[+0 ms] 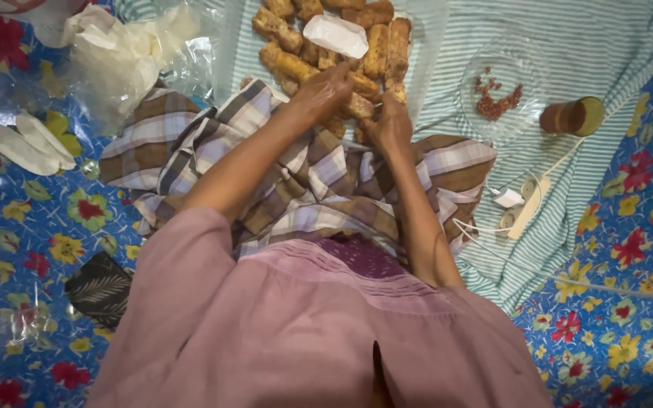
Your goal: Wrapping individual pieces of fried food in small plastic sheets for packaging.
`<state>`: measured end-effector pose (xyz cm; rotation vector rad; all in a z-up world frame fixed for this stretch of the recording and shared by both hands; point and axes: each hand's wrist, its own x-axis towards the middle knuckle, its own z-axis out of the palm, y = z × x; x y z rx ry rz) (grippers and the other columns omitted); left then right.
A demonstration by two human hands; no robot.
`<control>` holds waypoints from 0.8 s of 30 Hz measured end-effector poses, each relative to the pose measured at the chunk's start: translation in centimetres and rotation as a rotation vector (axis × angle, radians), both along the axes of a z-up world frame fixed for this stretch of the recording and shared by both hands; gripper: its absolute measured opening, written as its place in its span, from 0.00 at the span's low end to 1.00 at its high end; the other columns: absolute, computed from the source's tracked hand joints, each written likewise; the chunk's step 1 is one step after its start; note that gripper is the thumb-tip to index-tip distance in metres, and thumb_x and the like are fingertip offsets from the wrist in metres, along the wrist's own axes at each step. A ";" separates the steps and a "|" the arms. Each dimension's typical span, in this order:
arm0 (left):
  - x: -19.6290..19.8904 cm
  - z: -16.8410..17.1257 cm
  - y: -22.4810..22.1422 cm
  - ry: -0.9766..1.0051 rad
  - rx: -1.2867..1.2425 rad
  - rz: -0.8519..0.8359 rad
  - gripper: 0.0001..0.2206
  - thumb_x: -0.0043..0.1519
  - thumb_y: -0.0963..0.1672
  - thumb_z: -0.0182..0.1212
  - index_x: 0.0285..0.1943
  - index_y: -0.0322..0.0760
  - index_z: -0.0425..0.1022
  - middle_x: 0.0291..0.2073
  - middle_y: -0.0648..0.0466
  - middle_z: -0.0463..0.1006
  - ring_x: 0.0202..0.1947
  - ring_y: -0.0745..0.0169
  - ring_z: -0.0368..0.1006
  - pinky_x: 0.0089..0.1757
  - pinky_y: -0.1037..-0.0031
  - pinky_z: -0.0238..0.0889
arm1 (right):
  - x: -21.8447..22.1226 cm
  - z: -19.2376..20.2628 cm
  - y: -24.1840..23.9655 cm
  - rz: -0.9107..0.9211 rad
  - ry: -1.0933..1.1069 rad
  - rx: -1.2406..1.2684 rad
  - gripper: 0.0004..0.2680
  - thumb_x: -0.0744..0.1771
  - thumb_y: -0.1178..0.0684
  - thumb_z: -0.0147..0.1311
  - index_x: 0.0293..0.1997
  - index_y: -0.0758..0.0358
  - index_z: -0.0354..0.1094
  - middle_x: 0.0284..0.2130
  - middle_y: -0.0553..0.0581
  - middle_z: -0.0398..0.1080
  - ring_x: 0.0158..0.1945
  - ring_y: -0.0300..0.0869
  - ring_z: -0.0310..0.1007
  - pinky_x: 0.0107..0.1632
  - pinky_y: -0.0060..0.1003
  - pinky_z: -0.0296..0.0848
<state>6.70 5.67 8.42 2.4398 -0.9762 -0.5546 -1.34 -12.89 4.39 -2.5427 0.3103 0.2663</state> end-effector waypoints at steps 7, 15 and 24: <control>0.4 -4.7 -0.3 0.010 -0.122 0.025 0.36 0.60 0.34 0.64 0.77 0.20 0.47 0.47 0.36 0.77 0.32 0.47 0.73 0.32 0.59 0.67 | -0.4 -2.2 -0.7 0.040 -0.121 -0.025 0.15 0.58 0.53 0.66 0.46 0.53 0.68 0.42 0.58 0.76 0.47 0.55 0.75 0.41 0.51 0.70; 0.8 -3.2 -0.4 -0.022 0.044 -0.070 0.23 0.57 0.42 0.74 0.59 0.26 0.72 0.63 0.33 0.68 0.52 0.38 0.73 0.42 0.53 0.75 | 0.0 -2.6 -1.4 0.013 -0.146 0.219 0.12 0.58 0.58 0.64 0.41 0.59 0.70 0.36 0.59 0.76 0.35 0.46 0.80 0.38 0.38 0.77; 0.9 -5.9 -0.6 -0.189 -0.025 -0.061 0.37 0.55 0.31 0.64 0.76 0.22 0.53 0.62 0.29 0.71 0.35 0.45 0.79 0.31 0.63 0.74 | 0.6 -4.0 -1.7 0.052 -0.066 0.122 0.12 0.58 0.57 0.62 0.42 0.59 0.68 0.35 0.60 0.75 0.39 0.52 0.76 0.40 0.45 0.71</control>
